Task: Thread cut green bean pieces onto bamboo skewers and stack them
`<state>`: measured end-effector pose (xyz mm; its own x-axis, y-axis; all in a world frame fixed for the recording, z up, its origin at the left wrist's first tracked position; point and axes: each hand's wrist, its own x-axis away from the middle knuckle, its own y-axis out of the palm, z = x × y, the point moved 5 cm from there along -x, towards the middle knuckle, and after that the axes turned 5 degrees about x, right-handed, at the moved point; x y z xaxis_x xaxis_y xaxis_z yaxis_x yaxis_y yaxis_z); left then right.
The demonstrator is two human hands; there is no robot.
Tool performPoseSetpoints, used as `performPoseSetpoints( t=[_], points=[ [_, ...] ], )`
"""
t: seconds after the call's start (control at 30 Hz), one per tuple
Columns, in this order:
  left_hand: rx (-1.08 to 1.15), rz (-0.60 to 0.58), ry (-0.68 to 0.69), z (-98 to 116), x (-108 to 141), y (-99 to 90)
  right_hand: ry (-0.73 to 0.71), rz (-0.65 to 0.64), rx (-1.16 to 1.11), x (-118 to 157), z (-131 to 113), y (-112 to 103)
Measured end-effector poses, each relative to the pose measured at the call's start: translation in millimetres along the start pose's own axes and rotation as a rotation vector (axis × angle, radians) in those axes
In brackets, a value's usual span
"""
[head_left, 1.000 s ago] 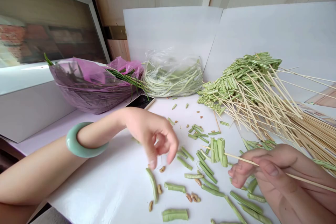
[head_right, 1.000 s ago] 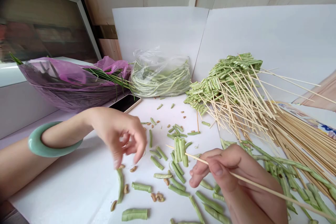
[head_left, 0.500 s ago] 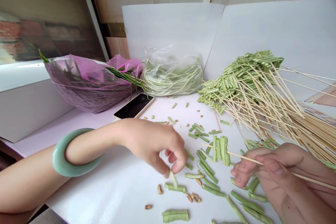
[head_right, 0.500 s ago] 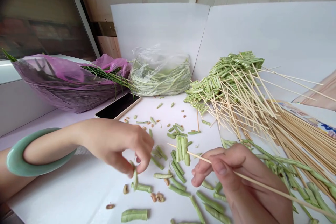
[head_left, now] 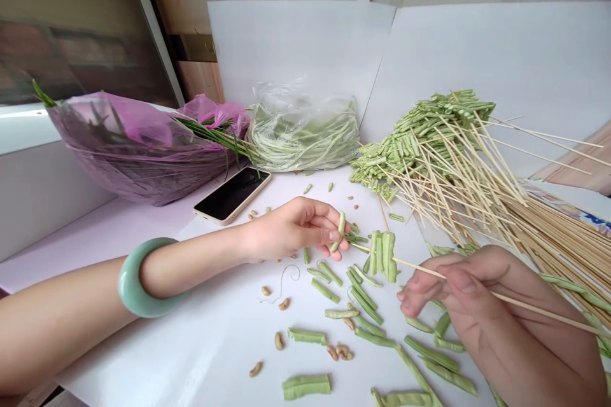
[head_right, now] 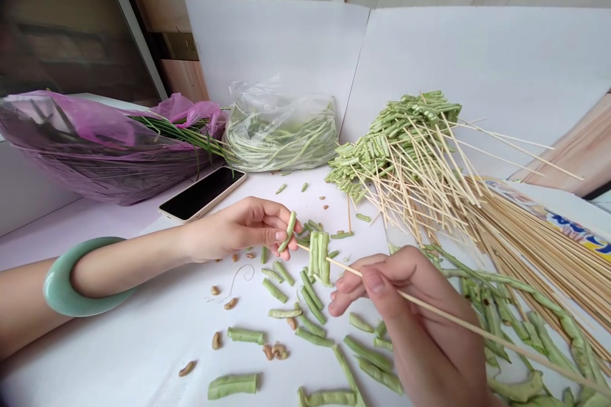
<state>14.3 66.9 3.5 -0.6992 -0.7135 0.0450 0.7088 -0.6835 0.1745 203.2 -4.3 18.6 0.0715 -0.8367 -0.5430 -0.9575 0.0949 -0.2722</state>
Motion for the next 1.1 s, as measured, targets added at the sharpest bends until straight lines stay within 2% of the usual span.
performPoseSetpoints(
  t=[0.23,0.37,0.73,0.9,1.1],
  points=[
    [0.172,-0.038,-0.056,-8,1,7.2,0.039,0.026,0.025,6,5,-2],
    [0.193,-0.056,-0.071,-9,1,9.4,0.039,-0.009,0.027,6,3,1],
    [0.182,-0.017,-0.034,-11,2,10.0,-0.096,-0.044,0.100,5,-1,2],
    [0.181,-0.017,-0.021,-12,1,11.0,-0.094,-0.053,0.113,4,-2,4],
    [0.066,-0.017,0.023,-9,1,9.9,-0.138,-0.114,0.137,3,-6,7]
  ],
)
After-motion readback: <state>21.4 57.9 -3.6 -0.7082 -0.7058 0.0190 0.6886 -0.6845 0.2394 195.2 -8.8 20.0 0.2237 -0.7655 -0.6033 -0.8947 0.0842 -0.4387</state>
